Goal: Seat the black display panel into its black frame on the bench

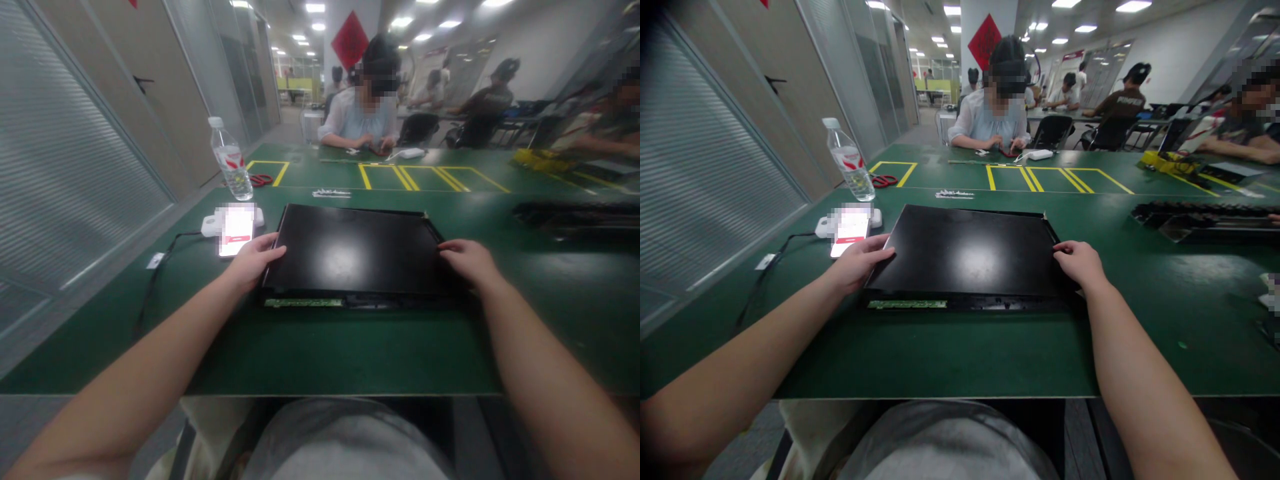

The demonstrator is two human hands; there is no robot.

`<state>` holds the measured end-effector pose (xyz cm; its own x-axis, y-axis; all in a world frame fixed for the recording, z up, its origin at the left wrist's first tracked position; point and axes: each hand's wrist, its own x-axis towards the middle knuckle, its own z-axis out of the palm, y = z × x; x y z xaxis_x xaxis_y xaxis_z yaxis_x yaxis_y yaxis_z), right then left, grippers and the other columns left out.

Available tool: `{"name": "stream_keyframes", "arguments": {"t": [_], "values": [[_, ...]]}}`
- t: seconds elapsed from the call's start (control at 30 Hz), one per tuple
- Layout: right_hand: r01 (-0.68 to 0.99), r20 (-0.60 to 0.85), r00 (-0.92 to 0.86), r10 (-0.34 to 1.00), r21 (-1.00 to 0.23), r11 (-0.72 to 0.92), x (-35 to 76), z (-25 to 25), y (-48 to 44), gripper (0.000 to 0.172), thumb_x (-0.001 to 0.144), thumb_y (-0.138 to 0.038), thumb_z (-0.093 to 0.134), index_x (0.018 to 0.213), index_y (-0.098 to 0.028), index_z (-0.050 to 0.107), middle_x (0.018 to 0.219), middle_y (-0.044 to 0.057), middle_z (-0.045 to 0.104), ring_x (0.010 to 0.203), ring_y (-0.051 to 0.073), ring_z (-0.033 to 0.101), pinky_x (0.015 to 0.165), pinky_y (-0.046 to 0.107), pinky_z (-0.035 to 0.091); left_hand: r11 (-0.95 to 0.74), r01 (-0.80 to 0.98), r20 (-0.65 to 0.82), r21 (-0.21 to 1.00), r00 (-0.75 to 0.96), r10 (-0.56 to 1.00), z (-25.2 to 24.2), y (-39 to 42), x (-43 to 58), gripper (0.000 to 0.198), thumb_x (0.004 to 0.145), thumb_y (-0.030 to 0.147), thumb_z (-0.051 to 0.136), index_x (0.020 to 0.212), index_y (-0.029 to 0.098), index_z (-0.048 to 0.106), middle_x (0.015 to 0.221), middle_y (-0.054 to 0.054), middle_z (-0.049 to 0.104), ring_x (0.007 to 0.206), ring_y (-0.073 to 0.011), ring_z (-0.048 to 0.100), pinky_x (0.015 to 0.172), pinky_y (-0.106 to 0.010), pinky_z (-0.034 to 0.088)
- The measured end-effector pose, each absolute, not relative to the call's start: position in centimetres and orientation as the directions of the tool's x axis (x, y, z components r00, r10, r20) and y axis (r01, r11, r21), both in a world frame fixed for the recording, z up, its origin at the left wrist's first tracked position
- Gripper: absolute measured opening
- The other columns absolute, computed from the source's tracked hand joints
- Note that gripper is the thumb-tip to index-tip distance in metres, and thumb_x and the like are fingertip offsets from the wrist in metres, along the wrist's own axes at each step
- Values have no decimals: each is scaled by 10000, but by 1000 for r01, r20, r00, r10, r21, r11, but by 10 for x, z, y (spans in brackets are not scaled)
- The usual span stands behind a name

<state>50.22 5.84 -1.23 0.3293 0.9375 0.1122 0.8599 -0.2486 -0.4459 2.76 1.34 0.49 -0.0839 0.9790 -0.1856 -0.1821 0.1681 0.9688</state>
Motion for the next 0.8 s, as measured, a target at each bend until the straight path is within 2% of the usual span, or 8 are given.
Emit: {"name": "stream_keyframes", "arguments": {"t": [0.23,0.37,0.63,0.8], "values": [[852,117,329,937,-464,-242,504,-15,59,243,790,-293,674,973,-243,827,1005,91,782,951,305,721,885,442,568,137,-181,-154,974,-83,985,7,14,27,490,670,101,869,1149,153,780,1078,-106,834,923,-262,799,799,-354,655],[847,119,338,933,-470,-247,504,-15,59,223,779,-291,689,956,-250,820,1008,85,779,944,293,718,888,440,569,114,-186,-128,976,-66,990,11,12,29,517,678,120,871,1184,151,768,1103,-106,835,972,-276,803,873,-377,653],[808,137,378,916,-532,-254,505,-14,61,327,758,-310,724,1065,-237,808,995,83,765,902,277,710,900,440,568,3,-202,-6,979,-12,1000,19,6,33,503,714,190,871,1205,155,768,1254,-133,797,1244,-346,713,1093,-480,565],[694,98,459,883,-660,-287,501,-11,57,217,789,-309,713,958,-210,805,950,101,768,930,289,719,922,442,557,-141,-184,140,973,-19,990,19,6,35,596,675,259,918,1243,174,759,1362,-136,752,1393,-379,605,1183,-526,482]]}}
